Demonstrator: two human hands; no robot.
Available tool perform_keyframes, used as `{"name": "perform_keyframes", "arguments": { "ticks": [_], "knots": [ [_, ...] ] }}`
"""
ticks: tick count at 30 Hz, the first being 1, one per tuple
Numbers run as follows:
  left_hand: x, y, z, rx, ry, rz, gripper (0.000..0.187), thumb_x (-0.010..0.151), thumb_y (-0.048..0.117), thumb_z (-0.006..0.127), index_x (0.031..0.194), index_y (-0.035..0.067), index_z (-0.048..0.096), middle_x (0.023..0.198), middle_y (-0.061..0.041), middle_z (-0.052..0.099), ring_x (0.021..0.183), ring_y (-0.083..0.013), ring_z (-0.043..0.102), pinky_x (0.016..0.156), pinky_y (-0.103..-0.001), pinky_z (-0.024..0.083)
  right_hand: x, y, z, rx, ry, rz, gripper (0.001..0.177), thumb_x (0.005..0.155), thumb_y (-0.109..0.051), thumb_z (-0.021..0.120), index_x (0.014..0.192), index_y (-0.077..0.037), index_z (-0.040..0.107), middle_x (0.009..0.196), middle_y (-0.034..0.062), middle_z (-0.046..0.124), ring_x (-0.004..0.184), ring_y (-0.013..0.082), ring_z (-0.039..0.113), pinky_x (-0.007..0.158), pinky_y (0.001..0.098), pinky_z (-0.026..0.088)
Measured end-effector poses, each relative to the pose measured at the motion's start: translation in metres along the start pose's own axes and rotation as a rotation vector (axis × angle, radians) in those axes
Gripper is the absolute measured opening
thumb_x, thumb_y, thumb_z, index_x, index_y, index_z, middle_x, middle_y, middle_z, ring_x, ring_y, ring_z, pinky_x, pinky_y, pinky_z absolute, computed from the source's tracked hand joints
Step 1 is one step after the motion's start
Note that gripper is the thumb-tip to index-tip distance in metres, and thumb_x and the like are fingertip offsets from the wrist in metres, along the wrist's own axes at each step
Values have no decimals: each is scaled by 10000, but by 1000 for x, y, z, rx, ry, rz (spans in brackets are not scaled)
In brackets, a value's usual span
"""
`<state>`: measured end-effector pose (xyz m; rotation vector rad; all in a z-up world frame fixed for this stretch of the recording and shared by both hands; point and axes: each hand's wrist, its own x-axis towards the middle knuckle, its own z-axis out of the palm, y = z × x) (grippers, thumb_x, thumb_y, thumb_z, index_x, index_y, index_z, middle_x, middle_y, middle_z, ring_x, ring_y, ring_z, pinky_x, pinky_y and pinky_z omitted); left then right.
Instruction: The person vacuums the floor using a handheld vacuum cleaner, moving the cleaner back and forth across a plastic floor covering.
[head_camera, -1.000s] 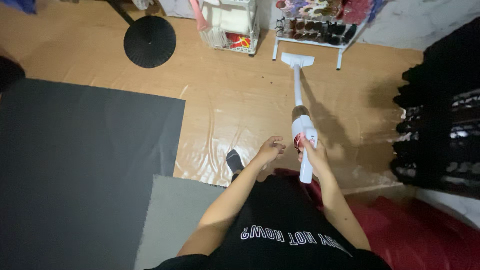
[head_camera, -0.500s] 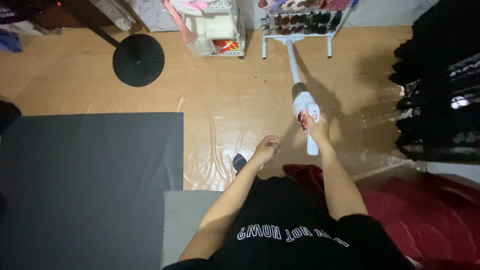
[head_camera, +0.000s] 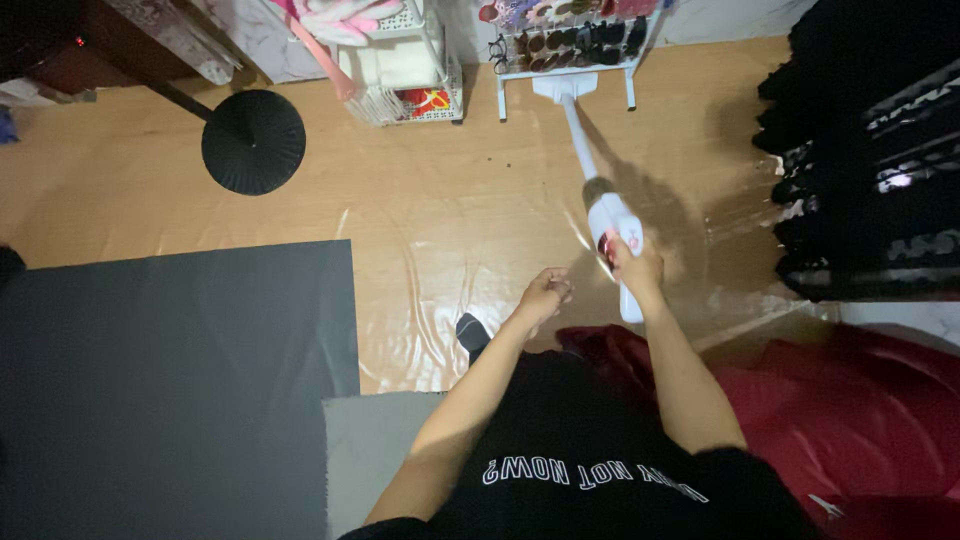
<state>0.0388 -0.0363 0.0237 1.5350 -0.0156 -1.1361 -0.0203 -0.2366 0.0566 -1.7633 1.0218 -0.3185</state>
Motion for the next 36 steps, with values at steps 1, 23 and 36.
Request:
{"name": "perform_keyframes", "arguments": {
  "ticks": [1,23,36],
  "knots": [
    [-2,-5,5,1,2,2,374,994,233,574,1362,164,551,1153,-9,675,998,-128,666,731,-282,497,13,-3,1,-76,8,-90,393,934,-410,797,987,-31,708,715,58,711,563,110,671,499,290,518],
    [12,-57,95,-165,79,22,452,980,136,563,1430,113,529,1206,-81,713,981,-172,673,688,-273,515,47,35,-49,157,-215,28,301,964,-297,669,810,-41,631,617,52,616,453,176,584,407,352,474],
    [48,-20,94,-28,22,31,391,964,227,617,1344,141,584,1048,-22,715,867,-110,647,593,-271,463,15,47,-62,151,-222,223,297,928,-317,694,762,-71,692,609,33,623,436,155,572,391,326,467]
  ]
}}
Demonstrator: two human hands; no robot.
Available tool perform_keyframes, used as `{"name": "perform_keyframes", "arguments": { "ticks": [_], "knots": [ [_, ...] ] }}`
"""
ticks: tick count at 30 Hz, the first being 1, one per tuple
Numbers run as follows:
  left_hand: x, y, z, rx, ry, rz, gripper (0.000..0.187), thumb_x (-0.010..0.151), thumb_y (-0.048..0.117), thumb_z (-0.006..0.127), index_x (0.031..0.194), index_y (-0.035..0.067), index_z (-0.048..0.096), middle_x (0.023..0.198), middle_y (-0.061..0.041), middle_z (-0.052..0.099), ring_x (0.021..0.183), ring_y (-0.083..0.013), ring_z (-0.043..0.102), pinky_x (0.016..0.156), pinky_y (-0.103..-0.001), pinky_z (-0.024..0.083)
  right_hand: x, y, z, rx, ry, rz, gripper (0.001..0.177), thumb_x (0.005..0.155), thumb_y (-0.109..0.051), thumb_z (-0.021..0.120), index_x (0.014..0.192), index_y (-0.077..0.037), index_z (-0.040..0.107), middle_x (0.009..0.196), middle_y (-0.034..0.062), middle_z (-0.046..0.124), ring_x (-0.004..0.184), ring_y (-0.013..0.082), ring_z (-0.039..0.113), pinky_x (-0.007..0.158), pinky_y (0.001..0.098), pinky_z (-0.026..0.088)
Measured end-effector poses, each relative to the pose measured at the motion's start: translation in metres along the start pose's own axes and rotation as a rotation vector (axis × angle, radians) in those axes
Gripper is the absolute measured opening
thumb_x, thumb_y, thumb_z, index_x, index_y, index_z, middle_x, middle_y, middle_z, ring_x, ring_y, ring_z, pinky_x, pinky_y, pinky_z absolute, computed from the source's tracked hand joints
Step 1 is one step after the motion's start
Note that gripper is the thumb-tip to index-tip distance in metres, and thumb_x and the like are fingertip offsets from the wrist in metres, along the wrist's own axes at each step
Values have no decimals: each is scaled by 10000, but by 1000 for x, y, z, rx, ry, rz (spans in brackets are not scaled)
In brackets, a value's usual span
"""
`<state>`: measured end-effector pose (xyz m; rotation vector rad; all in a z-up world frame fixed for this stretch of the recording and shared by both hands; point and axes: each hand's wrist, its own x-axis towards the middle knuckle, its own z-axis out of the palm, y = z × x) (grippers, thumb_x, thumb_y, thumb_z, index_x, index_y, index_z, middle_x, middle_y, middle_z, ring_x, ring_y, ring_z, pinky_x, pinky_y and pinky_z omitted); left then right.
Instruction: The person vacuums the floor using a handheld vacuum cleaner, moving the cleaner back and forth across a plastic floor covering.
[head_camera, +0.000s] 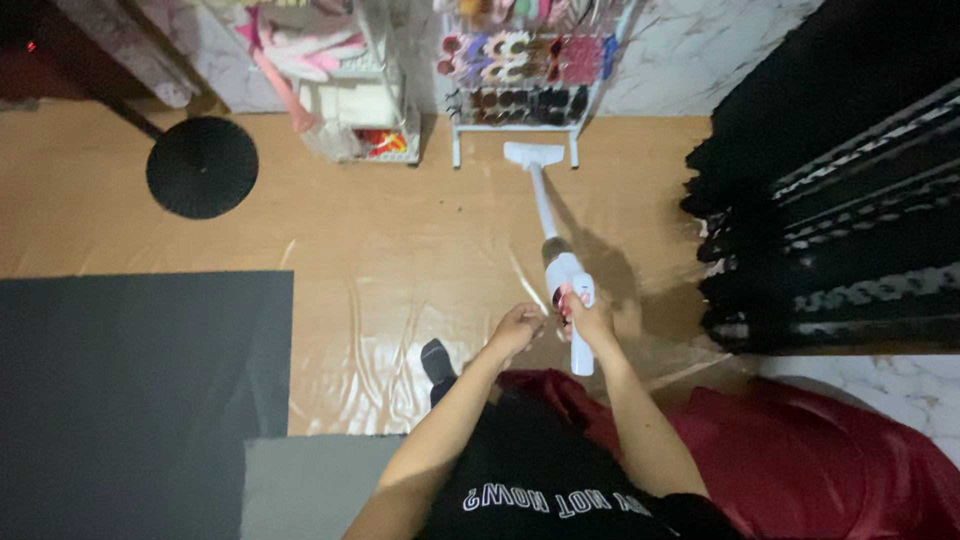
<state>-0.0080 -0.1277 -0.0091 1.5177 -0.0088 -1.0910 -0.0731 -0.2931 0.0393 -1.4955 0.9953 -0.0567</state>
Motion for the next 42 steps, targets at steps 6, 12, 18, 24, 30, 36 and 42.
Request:
{"name": "perform_keyframes", "arguments": {
  "ticks": [6,12,18,24,30,36,42],
  "knots": [
    [10,12,-3,0,-36,-5,385,952,194,604,1334,162,581,1091,-16,702,901,-112,659,612,-275,466,53,-27,6,-28,25,-221,254,921,-279,673,756,-86,675,611,51,632,459,146,601,413,325,500],
    [8,15,-11,12,-35,-37,369,959,181,604,1326,170,566,1108,-17,699,933,-130,663,631,-267,490,63,-37,21,38,22,-75,238,912,-314,698,868,-93,623,636,49,616,434,159,576,393,344,488],
    [5,7,-7,-31,-9,-44,343,961,173,609,1303,137,598,1073,-32,702,897,-132,679,586,-275,454,-16,-20,8,40,-4,-21,263,903,-384,702,869,-140,610,606,6,569,415,140,506,373,328,436],
    [0,9,10,-49,32,-110,346,964,233,602,1307,199,579,1050,20,711,870,-85,650,611,-263,463,-50,-18,-18,-34,-66,105,348,943,-432,655,812,-110,652,610,0,561,419,147,548,404,324,486],
    [-11,7,16,-61,90,-87,385,938,220,626,1318,166,594,1127,1,722,934,-143,647,720,-336,487,39,-10,-17,8,-152,-120,416,939,-440,669,745,-76,625,564,40,575,400,178,575,371,361,493],
    [-22,16,-2,-78,116,-43,508,946,218,577,1445,172,491,1306,-72,678,1135,-214,658,910,-427,507,61,-10,6,-106,-36,-99,465,961,-440,675,712,-51,626,563,75,607,429,199,611,390,367,518],
    [-30,23,-2,-61,110,-52,527,947,213,572,1461,154,472,1316,-77,684,1143,-213,672,917,-414,516,-36,-10,-14,55,-118,24,420,948,-421,669,743,-59,615,566,54,549,399,197,536,381,369,460]
  ]
}}
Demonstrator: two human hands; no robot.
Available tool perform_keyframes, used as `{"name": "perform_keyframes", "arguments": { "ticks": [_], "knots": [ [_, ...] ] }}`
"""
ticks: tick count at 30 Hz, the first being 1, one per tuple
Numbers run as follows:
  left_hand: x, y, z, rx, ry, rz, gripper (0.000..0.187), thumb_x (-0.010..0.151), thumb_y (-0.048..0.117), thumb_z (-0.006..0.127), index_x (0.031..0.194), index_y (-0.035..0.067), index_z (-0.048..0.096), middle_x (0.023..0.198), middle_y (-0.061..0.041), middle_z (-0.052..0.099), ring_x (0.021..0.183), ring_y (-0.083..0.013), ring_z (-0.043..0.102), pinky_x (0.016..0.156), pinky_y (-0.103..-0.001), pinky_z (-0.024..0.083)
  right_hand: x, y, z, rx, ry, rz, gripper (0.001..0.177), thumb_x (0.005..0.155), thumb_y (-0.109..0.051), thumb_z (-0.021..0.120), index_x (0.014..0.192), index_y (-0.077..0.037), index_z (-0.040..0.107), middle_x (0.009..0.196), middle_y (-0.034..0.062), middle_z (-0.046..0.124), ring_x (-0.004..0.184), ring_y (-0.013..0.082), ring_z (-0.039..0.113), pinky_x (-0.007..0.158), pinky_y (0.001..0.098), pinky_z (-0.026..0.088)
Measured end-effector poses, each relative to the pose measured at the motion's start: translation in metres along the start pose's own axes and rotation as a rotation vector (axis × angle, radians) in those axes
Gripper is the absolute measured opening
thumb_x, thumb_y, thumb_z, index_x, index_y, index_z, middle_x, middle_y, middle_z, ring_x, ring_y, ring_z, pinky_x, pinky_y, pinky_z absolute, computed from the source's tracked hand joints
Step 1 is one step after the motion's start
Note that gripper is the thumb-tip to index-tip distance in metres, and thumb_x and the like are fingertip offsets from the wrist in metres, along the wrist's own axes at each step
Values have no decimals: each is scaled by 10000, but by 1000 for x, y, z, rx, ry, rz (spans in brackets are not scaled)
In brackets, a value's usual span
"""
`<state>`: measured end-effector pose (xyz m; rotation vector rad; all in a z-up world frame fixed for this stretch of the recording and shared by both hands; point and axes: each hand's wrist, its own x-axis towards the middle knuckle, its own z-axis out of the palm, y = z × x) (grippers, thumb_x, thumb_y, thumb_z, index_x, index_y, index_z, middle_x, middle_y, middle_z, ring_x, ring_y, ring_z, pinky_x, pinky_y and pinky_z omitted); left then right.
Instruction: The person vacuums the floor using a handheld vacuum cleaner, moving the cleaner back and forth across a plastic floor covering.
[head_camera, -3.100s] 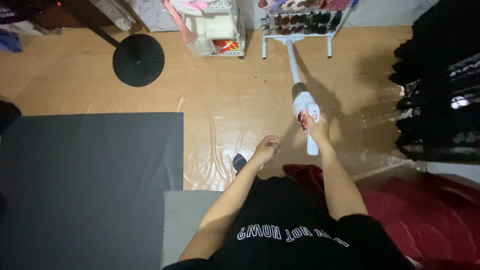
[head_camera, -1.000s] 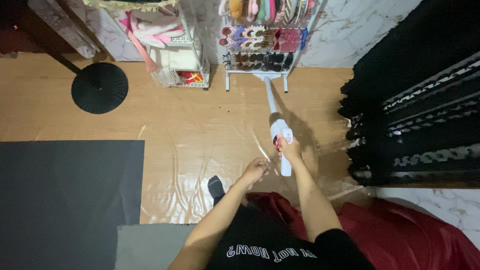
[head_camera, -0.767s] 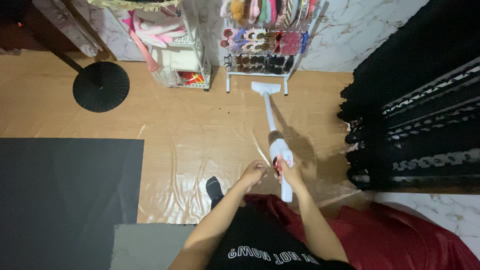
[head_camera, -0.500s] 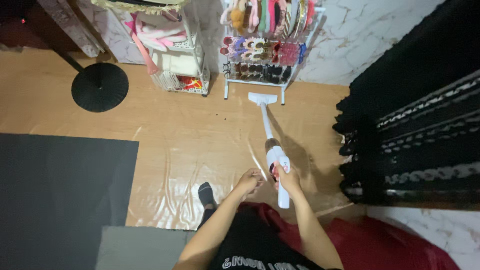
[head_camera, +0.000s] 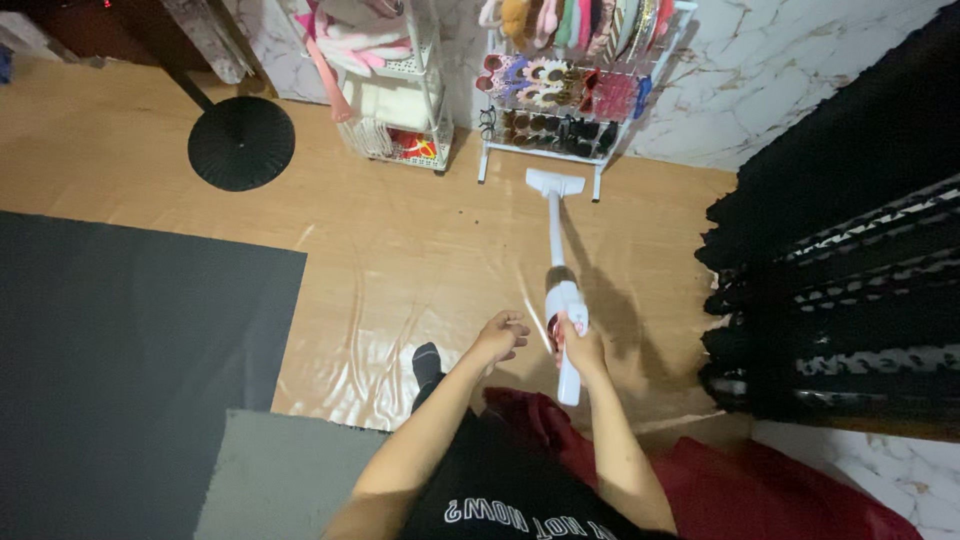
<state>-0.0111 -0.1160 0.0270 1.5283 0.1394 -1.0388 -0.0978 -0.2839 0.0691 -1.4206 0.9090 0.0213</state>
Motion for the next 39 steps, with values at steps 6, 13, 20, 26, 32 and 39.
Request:
{"name": "perform_keyframes", "arguments": {
  "ticks": [6,13,20,26,32,39],
  "knots": [
    [-3,7,17,29,-33,16,503,959,230,578,1449,164,486,1289,-78,688,1136,-219,669,895,-411,515,-44,8,-24,10,-36,98,387,938,-421,655,759,-79,636,576,37,547,420,188,537,394,349,467],
    [-4,-14,39,45,-64,12,502,954,241,610,1439,172,499,1267,-43,692,1118,-212,655,886,-405,507,65,45,-31,-111,-58,-222,421,968,-429,650,738,-76,672,597,43,608,453,161,576,409,336,465],
    [-15,-34,23,61,-56,154,478,950,172,606,1417,106,529,1226,-119,715,1061,-244,698,861,-388,533,26,54,-9,-122,-78,-281,462,972,-493,636,740,-94,667,582,48,603,457,162,587,432,336,474],
    [-42,-30,2,61,-10,84,466,954,183,590,1411,114,524,1263,-105,691,1071,-223,690,821,-372,512,-62,52,-16,-49,-66,109,462,948,-527,657,759,-106,635,595,27,551,444,166,543,431,346,490],
    [-48,-49,-1,18,-53,89,472,970,219,559,1434,140,520,1268,-83,707,1089,-238,692,863,-408,527,-43,28,-19,-135,20,13,454,928,-482,680,744,-70,631,597,40,596,446,183,593,426,367,519],
    [-48,-43,-9,31,-31,0,463,967,205,552,1425,148,513,1297,-91,699,1110,-237,672,920,-467,507,45,24,13,-39,-25,-26,431,950,-471,672,751,-93,615,601,57,576,447,202,554,429,384,505]
  ]
}}
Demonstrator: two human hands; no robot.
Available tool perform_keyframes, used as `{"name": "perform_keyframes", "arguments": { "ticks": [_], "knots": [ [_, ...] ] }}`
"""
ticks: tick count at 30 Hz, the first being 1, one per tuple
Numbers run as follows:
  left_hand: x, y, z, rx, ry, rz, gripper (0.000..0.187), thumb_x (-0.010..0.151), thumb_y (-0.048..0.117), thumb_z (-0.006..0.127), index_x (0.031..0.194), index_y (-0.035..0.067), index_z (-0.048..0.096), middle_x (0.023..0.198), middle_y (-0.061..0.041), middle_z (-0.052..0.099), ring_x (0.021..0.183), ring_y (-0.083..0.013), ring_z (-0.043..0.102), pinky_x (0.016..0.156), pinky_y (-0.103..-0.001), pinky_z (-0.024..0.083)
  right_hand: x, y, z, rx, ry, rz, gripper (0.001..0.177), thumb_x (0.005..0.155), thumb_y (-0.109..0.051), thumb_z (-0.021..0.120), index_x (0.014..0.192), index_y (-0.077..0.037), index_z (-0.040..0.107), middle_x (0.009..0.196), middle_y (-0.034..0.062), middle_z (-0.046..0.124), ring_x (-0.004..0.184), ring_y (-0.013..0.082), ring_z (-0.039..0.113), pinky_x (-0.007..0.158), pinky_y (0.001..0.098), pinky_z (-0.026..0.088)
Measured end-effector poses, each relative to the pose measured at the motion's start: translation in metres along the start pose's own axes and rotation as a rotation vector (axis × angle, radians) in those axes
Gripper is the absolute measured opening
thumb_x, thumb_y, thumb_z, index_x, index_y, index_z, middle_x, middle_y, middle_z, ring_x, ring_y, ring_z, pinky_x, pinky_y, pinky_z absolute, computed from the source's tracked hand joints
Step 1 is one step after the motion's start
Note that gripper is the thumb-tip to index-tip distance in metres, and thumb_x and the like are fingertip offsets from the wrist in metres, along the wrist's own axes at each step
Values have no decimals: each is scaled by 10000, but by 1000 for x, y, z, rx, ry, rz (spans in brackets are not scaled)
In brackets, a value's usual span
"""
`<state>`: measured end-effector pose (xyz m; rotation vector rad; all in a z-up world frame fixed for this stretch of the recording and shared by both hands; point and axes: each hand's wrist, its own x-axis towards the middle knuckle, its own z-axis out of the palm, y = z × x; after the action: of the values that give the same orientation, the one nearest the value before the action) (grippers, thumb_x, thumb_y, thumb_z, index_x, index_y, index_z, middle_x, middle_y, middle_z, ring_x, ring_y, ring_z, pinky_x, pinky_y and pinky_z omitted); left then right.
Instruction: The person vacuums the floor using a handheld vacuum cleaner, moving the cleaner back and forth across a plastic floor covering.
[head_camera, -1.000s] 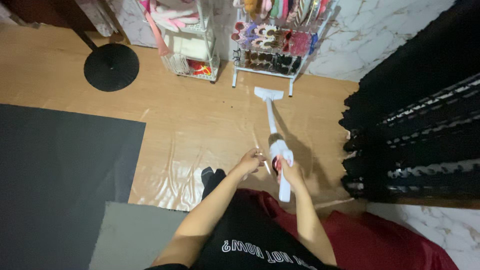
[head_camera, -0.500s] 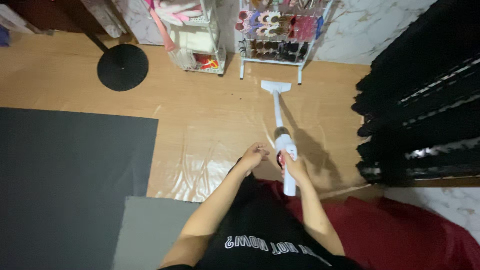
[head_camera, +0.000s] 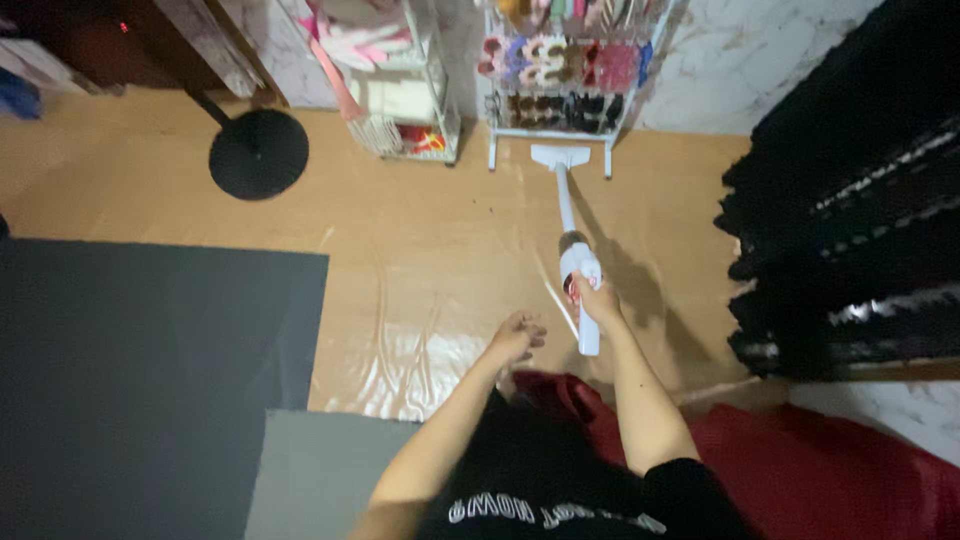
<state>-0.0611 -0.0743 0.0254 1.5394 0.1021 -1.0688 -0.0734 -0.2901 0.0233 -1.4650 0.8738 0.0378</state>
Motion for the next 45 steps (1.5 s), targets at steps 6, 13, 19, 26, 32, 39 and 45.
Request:
{"name": "perform_keyframes", "arguments": {
  "ticks": [6,13,19,26,32,39,45],
  "knots": [
    [-13,0,-22,-10,-23,-32,469,966,221,539,1431,173,497,1326,-66,682,1139,-207,664,913,-440,503,-33,-5,28,-105,106,-8,450,942,-483,657,719,-92,646,594,65,615,459,188,611,442,376,523],
    [3,-2,-30,-52,-75,-34,446,973,229,564,1415,186,523,1264,-55,710,1039,-162,674,793,-366,503,-137,-7,34,129,-26,107,438,925,-472,689,742,-80,617,562,40,558,413,185,538,394,355,462],
    [-12,5,-60,-10,-77,-26,419,969,211,566,1388,199,548,1206,-14,704,997,-133,673,745,-325,505,-83,18,54,113,-41,87,417,929,-474,650,762,-95,606,548,41,550,402,194,537,385,363,465],
    [-24,-45,-97,-13,-75,68,297,1005,261,570,1292,183,581,1125,-11,694,933,-129,656,702,-304,503,-57,12,123,229,-22,18,436,959,-472,648,750,-98,573,570,44,557,424,184,531,405,365,461],
    [-76,-66,-104,-47,-113,154,386,1035,352,547,1356,156,462,1045,-41,677,797,-140,663,573,-302,530,-153,35,169,248,-89,-62,392,1009,-471,621,892,-99,660,747,32,624,629,152,592,554,306,497],
    [-175,-45,-122,-67,-169,171,658,1033,429,515,1567,192,212,889,-117,644,640,-179,626,489,-346,530,-220,41,191,-202,-33,78,707,1087,-590,353,1104,4,735,874,197,734,764,291,703,610,371,534],
    [-112,-62,-122,-83,-164,130,484,1069,452,499,1380,87,556,748,-118,649,507,-182,617,434,-334,523,-220,52,151,-47,77,-57,598,1036,-536,434,1210,-18,676,912,128,692,784,219,677,674,380,593]
  ]
}}
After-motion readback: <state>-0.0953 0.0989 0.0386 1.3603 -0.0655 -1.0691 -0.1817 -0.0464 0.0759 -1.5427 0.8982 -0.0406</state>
